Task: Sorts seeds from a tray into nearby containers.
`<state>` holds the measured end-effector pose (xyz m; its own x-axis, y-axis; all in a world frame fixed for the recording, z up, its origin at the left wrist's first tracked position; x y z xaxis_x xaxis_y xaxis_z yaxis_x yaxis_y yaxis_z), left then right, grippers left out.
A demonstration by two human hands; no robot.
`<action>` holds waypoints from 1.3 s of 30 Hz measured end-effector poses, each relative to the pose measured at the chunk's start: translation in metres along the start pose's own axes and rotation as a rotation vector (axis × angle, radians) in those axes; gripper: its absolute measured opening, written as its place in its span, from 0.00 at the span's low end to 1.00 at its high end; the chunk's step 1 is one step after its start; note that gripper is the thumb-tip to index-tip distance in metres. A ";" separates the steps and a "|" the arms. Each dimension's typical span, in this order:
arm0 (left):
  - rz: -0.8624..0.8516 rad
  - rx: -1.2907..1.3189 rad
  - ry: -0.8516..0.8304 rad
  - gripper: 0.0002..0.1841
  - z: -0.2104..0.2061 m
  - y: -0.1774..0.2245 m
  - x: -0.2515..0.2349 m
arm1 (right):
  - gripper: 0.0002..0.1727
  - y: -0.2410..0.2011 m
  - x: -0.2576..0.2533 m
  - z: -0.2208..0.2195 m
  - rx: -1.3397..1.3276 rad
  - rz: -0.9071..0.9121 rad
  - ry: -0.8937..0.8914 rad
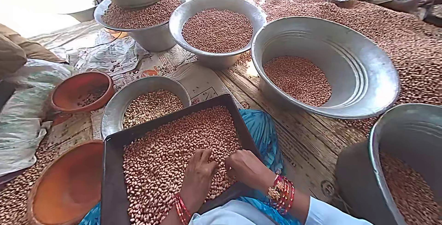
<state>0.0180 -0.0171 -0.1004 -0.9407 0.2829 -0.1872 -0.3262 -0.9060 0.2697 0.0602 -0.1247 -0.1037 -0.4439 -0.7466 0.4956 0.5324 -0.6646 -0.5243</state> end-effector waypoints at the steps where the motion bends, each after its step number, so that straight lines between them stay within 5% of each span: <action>1: -0.004 -0.009 -0.010 0.05 -0.001 0.001 0.000 | 0.12 -0.001 -0.001 -0.005 0.011 -0.003 -0.006; 5: 0.020 0.115 0.010 0.06 0.006 -0.011 0.005 | 0.09 -0.006 -0.005 -0.010 0.048 -0.004 -0.022; 11: 0.456 0.728 0.214 0.15 0.072 -0.110 0.023 | 0.08 -0.007 -0.007 -0.008 0.071 0.004 -0.080; 18: 0.340 0.110 0.041 0.08 0.051 -0.081 0.040 | 0.09 -0.013 -0.013 -0.007 0.124 0.007 -0.138; 22: 0.361 0.034 -0.059 0.10 0.031 -0.075 0.045 | 0.09 -0.013 -0.012 -0.009 0.134 -0.006 -0.153; 26: 0.420 0.200 -0.005 0.06 0.038 -0.093 0.047 | 0.09 -0.012 -0.012 -0.011 0.144 -0.006 -0.175; 30: 0.602 0.677 -0.043 0.12 0.041 -0.118 0.053 | 0.09 -0.013 -0.012 -0.003 0.203 -0.001 -0.240; 32: 0.573 0.674 -0.133 0.13 0.031 -0.109 0.053 | 0.09 -0.018 -0.015 0.019 0.155 0.061 -0.146; 36: 0.330 0.242 -0.062 0.10 0.022 -0.070 0.044 | 0.09 -0.039 0.000 0.103 -0.162 0.333 0.679; 37: 0.312 0.200 -0.058 0.10 0.019 -0.065 0.043 | 0.08 -0.042 0.002 0.110 -0.186 0.368 0.748; 39: 0.296 0.143 -0.055 0.08 0.015 -0.058 0.040 | 0.08 -0.046 -0.006 0.097 -0.125 0.357 0.559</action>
<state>-0.0024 0.0522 -0.1092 -0.9990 0.0337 -0.0307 -0.0437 -0.8991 0.4356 0.1078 -0.0867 -0.0152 -0.5805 -0.8025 -0.1378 0.6427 -0.3477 -0.6826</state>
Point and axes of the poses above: each hand's wrist, its own x-axis away from the middle knuckle, its own z-axis out of the back of the hand, y = z × x, the point moved 8 cm from there along -x, towards the middle knuckle, and after that the axes turned 4 degrees about -y, right-handed, at the moved point
